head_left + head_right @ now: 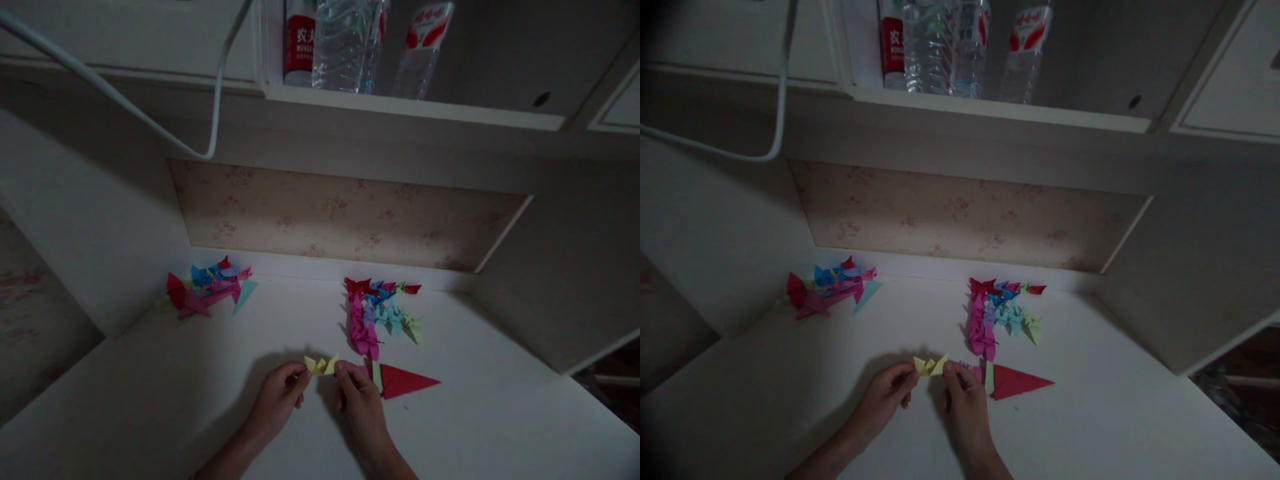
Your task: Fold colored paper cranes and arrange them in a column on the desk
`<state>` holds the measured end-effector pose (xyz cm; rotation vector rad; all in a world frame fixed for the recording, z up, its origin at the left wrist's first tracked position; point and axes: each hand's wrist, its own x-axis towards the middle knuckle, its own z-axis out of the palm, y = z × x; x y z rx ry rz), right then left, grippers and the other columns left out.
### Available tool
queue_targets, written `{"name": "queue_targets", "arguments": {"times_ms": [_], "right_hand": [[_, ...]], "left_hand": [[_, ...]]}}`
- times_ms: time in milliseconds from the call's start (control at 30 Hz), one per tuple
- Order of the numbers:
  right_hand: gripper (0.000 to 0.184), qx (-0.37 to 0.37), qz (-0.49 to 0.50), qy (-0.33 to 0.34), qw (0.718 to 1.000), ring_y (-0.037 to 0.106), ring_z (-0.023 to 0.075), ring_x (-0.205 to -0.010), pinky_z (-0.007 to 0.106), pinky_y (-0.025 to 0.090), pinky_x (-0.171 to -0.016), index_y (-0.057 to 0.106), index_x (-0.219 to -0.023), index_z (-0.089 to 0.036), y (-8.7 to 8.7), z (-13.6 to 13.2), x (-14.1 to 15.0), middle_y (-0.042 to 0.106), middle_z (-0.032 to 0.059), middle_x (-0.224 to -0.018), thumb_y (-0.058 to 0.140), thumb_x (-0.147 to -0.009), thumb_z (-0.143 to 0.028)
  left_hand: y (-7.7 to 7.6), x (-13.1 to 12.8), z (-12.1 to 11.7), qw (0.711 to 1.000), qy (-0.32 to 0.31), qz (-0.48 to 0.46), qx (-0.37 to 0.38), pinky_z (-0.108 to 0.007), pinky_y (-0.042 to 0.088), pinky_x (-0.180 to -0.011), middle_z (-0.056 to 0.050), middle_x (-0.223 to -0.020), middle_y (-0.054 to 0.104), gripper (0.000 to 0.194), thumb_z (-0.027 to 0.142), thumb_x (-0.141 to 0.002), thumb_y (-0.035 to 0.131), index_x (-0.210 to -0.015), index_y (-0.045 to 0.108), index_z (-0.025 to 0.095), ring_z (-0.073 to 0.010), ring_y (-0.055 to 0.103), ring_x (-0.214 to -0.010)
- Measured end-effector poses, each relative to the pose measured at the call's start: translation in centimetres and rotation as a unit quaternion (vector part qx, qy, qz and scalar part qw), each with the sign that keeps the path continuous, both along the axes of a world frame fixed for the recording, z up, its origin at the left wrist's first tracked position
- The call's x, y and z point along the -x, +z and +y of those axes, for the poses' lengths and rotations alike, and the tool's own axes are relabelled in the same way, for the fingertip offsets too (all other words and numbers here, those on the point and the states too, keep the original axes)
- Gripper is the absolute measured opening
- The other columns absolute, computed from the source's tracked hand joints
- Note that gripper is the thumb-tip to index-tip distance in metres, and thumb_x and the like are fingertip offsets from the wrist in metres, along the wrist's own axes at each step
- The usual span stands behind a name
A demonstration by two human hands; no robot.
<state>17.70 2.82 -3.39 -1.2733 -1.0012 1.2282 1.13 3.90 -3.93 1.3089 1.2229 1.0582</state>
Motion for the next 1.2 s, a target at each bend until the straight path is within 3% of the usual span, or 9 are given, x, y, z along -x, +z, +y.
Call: {"name": "queue_targets", "arguments": {"times_ms": [267,433,700,900,1033,1133,1200], "right_hand": [[0.045,0.003,0.02,0.013,1.0,0.033,0.007,-0.041,0.019,0.023,-0.04,0.067,-0.085,-0.013,-1.1,0.4,0.1,0.041,-0.0071,-0.044,0.063,-0.078,-0.057],[0.046,-0.009,0.012,0.012,1.0,0.033,0.0072,-0.04,0.019,0.024,-0.04,0.066,-0.084,-0.014,-1.1,0.5,0.3,0.041,-0.0071,-0.044,0.061,-0.079,-0.059],[0.044,-0.007,0.001,0.058,0.998,0.034,0.0076,-0.039,0.019,0.024,-0.039,0.06,-0.083,-0.016,-0.4,0.2,0.6,0.04,-0.008,-0.044,0.057,-0.082,-0.059],[0.044,-0.021,0.02,0.099,0.995,0.032,0.006,-0.039,0.018,0.022,-0.038,0.056,-0.083,-0.017,-1.5,0.5,0.6,0.038,-0.0094,-0.047,0.056,-0.083,-0.061],[0.049,-0.033,0.014,0.069,0.997,0.034,0.0063,-0.037,0.017,0.025,-0.037,0.057,-0.084,-0.016,-1.8,0.7,0.6,0.04,-0.0088,-0.046,0.054,-0.081,-0.065],[0.052,-0.026,0.028,0.065,0.997,0.034,0.0061,-0.036,0.017,0.025,-0.036,0.057,-0.084,-0.016,-1.7,0.7,0.6,0.041,-0.0085,-0.044,0.055,-0.078,-0.068],[0.052,-0.023,0.035,0.071,0.997,0.034,0.0058,-0.036,0.017,0.025,-0.036,0.057,-0.083,-0.016,-1.5,0.8,0.6,0.041,-0.0085,-0.043,0.056,-0.078,-0.067]], "left_hand": [[0.4,0.0,0.3,0.999,0.024,-0.015,0.023,-0.021,0.033,-0.043,0.004,-0.048,0.048,0.053,0.067,-0.072,0.058,-0.073,0.062,0.015,-0.0106,0.044,-0.043],[0.7,0.1,0.4,1.0,0.019,-0.006,0.014,-0.021,0.03,-0.043,0.005,-0.046,0.045,0.05,0.065,-0.075,0.057,-0.068,0.06,0.015,-0.0097,0.041,-0.042],[-0.3,0.5,0.6,1.0,0.022,0.007,0.018,-0.02,0.028,-0.041,0.006,-0.044,0.044,0.054,0.069,-0.073,0.055,-0.076,0.059,0.015,-0.0085,0.037,-0.039],[-0.7,0.5,0.8,0.999,0.029,0.027,0.031,-0.02,0.029,-0.039,0.007,-0.042,0.043,0.057,0.07,-0.073,0.054,-0.085,0.06,0.015,-0.0094,0.038,-0.038],[0.1,1.1,1.0,0.999,0.027,0.042,0.018,-0.02,0.034,-0.041,0.006,-0.049,0.05,0.057,0.067,-0.073,0.057,-0.096,0.061,0.016,-0.0111,0.044,-0.042],[1.7,1.6,1.2,0.998,0.029,0.051,-0.037,-0.021,0.04,-0.044,0.0,-0.076,0.064,0.053,0.061,-0.076,0.058,-0.109,0.059,0.02,-0.0116,0.051,-0.051],[3.0,1.9,1.4,0.994,0.009,0.088,-0.062,-0.021,0.043,-0.048,-0.002,-0.086,0.066,0.045,0.056,-0.079,0.057,-0.107,0.062,0.022,-0.0123,0.054,-0.056]]}}
